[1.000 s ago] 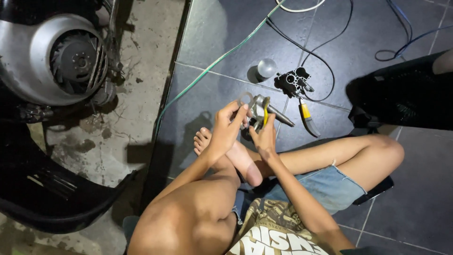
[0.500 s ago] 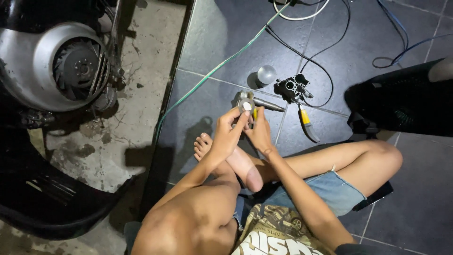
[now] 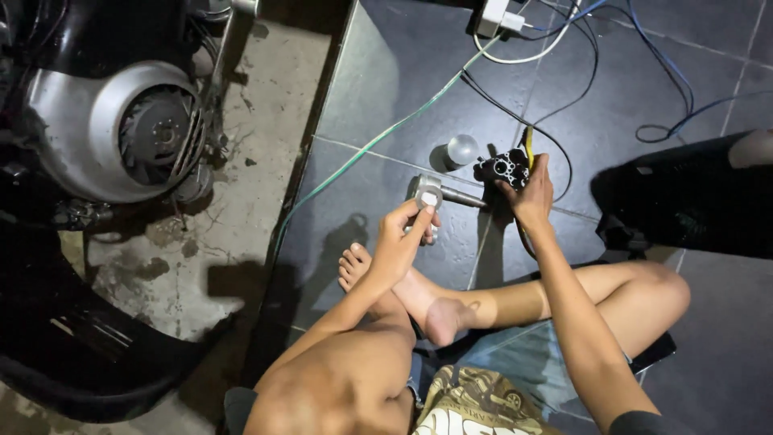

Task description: The person is cleaning a motorcycle engine component using a small brush and a wire brush while sitting on the floor.

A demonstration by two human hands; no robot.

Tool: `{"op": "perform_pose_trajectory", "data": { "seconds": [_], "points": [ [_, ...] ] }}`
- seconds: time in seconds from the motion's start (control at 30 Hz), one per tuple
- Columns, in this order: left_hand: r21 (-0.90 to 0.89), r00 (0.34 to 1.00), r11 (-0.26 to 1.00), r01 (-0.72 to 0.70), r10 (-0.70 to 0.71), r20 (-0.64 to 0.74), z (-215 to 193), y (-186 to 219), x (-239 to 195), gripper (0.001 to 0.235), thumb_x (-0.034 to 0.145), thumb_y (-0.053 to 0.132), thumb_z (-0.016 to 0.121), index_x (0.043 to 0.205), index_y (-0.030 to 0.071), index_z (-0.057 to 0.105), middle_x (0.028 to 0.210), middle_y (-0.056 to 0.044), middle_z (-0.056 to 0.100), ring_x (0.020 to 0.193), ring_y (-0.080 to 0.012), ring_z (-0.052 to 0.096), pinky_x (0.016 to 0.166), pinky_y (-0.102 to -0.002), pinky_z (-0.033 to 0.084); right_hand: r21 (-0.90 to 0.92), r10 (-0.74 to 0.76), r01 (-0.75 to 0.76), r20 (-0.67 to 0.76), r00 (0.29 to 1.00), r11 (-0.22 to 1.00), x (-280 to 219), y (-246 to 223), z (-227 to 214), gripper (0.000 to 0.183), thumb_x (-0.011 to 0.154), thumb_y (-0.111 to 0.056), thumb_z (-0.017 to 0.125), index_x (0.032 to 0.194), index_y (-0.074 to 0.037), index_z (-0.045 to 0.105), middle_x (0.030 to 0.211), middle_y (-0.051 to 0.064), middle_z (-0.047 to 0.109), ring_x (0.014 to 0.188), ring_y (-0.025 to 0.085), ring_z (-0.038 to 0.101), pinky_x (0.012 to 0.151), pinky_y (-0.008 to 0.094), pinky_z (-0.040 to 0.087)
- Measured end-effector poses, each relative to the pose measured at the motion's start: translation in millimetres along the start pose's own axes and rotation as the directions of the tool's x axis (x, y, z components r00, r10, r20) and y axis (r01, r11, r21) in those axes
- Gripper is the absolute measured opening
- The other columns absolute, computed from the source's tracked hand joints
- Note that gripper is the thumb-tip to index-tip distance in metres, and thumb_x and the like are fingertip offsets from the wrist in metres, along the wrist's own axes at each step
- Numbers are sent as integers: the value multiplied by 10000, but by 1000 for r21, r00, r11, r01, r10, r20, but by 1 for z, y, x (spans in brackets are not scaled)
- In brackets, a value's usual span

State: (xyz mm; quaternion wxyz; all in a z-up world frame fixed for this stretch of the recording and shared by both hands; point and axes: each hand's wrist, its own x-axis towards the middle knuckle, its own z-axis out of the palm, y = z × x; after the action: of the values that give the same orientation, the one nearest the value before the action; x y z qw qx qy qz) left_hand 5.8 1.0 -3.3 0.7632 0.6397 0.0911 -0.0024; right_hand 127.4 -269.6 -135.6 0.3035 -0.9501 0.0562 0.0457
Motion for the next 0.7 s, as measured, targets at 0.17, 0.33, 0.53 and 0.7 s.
{"op": "perform_pose_trajectory", "data": {
  "seconds": [0.17, 0.33, 0.53, 0.7],
  "points": [
    [7, 1000, 1000, 18, -18, 0, -1, 1, 0, 279, 1026, 141, 607, 791, 31, 709, 590, -73, 599, 559, -139, 643, 580, -257, 574, 27, -45, 44, 10, 999, 999, 5, -2, 8, 689, 798, -217, 904, 1190, -100, 351, 1157, 239, 591, 1049, 524, 643, 852, 595, 549],
    [22, 1000, 1000, 1, -1, 6, -2, 2, 0, 280, 1025, 147, 611, 789, 36, 714, 588, -73, 601, 555, -144, 651, 579, -277, 577, 112, -89, 84, 41, 995, 990, 9, -21, 7, 695, 804, -119, 899, 1228, -66, 351, 1183, 242, 604, 1014, 498, 672, 821, 537, 604],
    [20, 1000, 1000, -10, 10, -3, -2, 2, 2, 286, 1030, 135, 605, 784, 35, 712, 582, -67, 601, 552, -143, 643, 596, -275, 570, -104, -36, 33, -23, 999, 994, 5, -70, 0, 802, 697, -132, 935, 1254, -115, 358, 1366, 193, 447, 981, 577, 651, 878, 653, 567],
    [40, 1000, 999, -25, 25, 1, -2, -4, -1, 283, 1029, 126, 605, 783, 35, 711, 585, -74, 601, 559, -152, 655, 605, -273, 568, -83, -187, 196, 109, 976, 977, 21, -77, 34, 714, 740, -199, 898, 1263, -93, 423, 1072, 209, 650, 1029, 513, 659, 850, 646, 536]
  ]
}}
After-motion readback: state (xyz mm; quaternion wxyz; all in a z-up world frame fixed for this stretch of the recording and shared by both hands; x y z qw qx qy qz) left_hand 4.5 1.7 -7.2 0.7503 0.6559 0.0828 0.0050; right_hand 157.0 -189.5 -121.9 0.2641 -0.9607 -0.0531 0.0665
